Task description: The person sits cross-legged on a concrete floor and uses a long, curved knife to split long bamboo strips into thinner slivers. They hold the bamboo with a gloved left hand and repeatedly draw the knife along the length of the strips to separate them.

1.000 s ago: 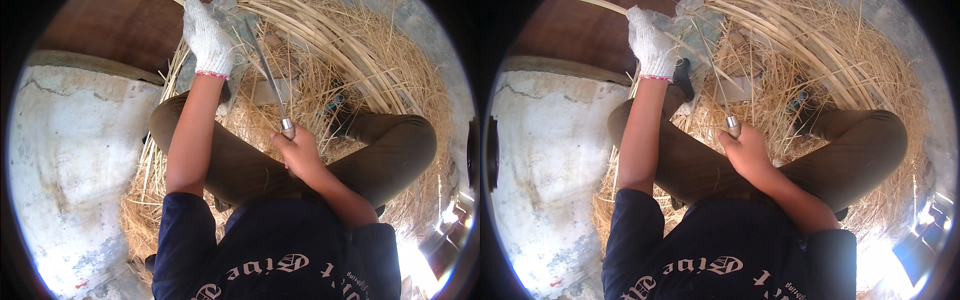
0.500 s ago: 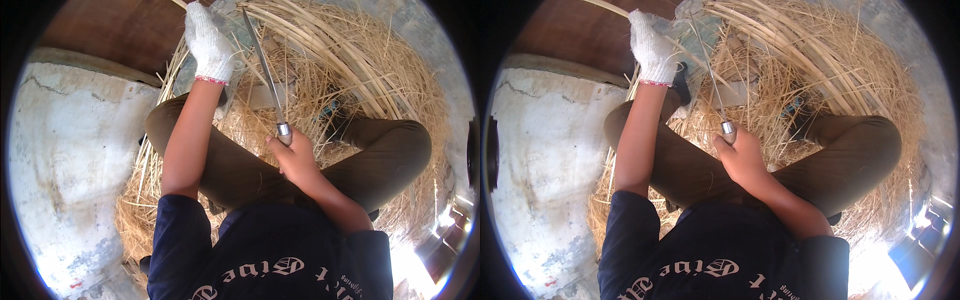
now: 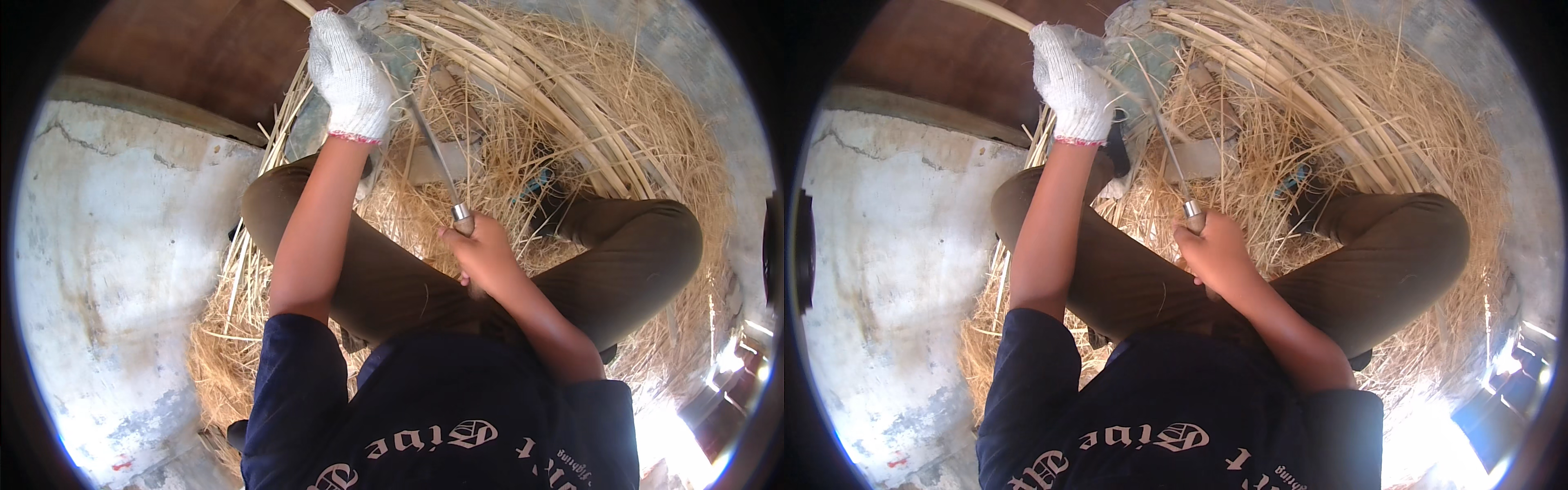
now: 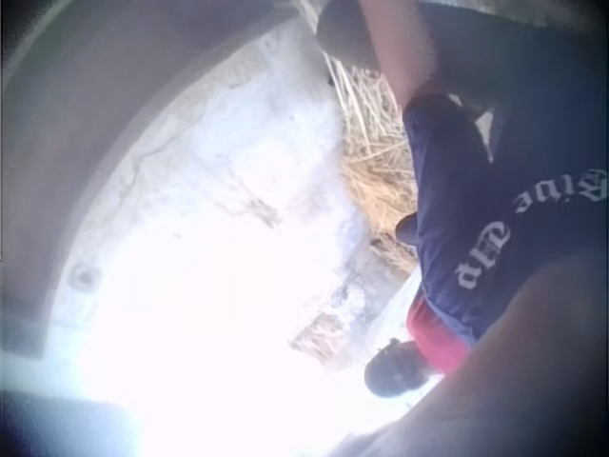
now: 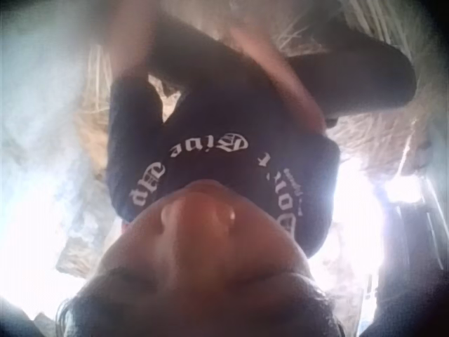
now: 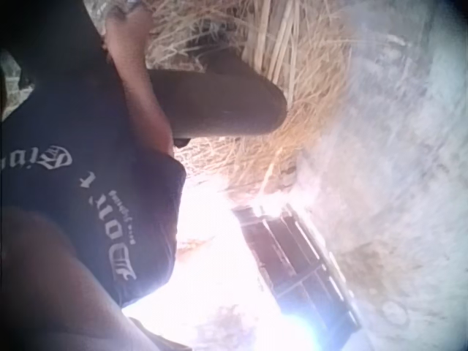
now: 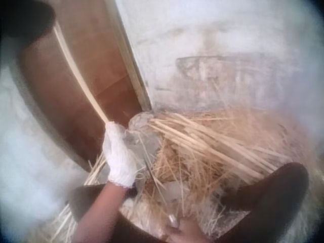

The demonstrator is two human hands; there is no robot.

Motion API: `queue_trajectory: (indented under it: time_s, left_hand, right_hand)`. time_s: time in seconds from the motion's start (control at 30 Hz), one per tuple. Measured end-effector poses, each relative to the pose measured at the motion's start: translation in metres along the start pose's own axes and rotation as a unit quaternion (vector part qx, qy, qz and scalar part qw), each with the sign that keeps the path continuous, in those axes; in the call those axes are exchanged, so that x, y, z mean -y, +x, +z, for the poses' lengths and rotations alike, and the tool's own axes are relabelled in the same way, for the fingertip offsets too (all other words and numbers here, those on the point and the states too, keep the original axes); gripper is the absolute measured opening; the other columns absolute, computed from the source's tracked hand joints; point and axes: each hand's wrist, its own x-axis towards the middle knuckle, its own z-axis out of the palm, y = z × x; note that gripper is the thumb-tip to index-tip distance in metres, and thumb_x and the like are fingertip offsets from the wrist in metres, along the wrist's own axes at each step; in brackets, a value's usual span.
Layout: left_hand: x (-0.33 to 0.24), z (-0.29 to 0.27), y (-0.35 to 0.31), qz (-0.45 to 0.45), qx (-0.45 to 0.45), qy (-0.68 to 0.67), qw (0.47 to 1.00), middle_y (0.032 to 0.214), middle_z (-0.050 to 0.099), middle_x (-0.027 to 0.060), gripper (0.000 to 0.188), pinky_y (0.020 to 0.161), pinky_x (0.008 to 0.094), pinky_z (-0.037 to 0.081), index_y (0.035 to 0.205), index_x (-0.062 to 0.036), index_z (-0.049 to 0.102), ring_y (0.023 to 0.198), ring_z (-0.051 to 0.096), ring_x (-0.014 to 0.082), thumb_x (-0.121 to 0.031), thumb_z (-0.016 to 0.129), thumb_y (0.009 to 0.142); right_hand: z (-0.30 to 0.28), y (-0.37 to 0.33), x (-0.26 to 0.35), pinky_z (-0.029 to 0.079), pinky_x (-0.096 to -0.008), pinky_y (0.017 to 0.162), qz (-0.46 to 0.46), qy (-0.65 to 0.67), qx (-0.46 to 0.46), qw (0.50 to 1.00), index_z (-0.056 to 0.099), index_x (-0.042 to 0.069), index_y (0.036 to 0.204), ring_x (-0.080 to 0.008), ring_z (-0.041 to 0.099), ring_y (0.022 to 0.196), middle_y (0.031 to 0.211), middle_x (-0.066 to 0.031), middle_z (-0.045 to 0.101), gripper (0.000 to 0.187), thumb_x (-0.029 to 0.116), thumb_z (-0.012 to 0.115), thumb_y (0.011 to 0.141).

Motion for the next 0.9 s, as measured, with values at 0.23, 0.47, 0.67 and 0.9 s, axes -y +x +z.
queue_trajectory:
  time_s: [0.23, 0.47, 0.67, 0.9]
  left_hand:
    - [-0.002, -0.009, 0.009, -0.065, 0.003, -0.012, 0.998, 0.088, 0.06, 0.0051, 0.049, 0.076, 0.0366, 0.049, 0.096, -0.0055, 0.059, 0.08, 0.057, 0.0192, -0.054, 0.054, 0.104]
    - [0.002, -0.013, 0.019, -0.047, 0.097, 0.001, 0.994, 0.091, 0.062, 0.0058, 0.054, 0.075, 0.0365, 0.049, 0.104, -0.0045, 0.059, 0.082, 0.057, 0.0194, -0.058, 0.054, 0.102]
    - [-0.001, 0.0, 0.012, -0.061, 0.021, -0.037, 0.997, 0.078, 0.05, -0.0061, 0.035, 0.066, 0.0263, 0.039, 0.084, -0.0158, 0.058, 0.073, 0.045, 0.007, -0.042, 0.055, 0.107]
    - [0.002, 0.003, 0.016, -0.066, 0.03, -0.052, 0.996, 0.072, 0.048, -0.0085, 0.035, 0.056, 0.0242, 0.036, 0.082, -0.0181, 0.057, 0.064, 0.043, 0.0044, -0.042, 0.055, 0.107]
  right_hand:
    - [0.002, 0.003, -0.003, 0.042, -0.0322, 0.04, -0.008, 0.051, 0.018, 0.998, 0.056, 0.001, 0.088, -0.0141, 0.051, 0.04, 0.057, -0.0036, 0.055, 0.022, 0.019, 0.067, 0.095]
    - [0.007, -0.008, 0.005, 0.041, -0.0326, 0.039, -0.091, 0.097, -0.034, 0.991, 0.057, 0.0, 0.089, -0.0123, 0.05, 0.04, 0.057, -0.0029, 0.054, 0.019, 0.016, 0.065, 0.096]
    - [0.001, 0.007, -0.007, 0.045, -0.0346, 0.048, -0.026, -0.009, -0.013, 1.0, 0.059, 0.0, 0.089, -0.0163, 0.055, 0.047, 0.062, -0.0073, 0.058, 0.018, 0.016, 0.066, 0.094]
    - [0.007, 0.005, -0.008, 0.048, -0.0399, 0.061, -0.135, -0.026, -0.11, 0.984, 0.06, -0.001, 0.09, -0.0246, 0.06, 0.058, 0.066, -0.0127, 0.062, 0.024, 0.021, 0.069, 0.088]
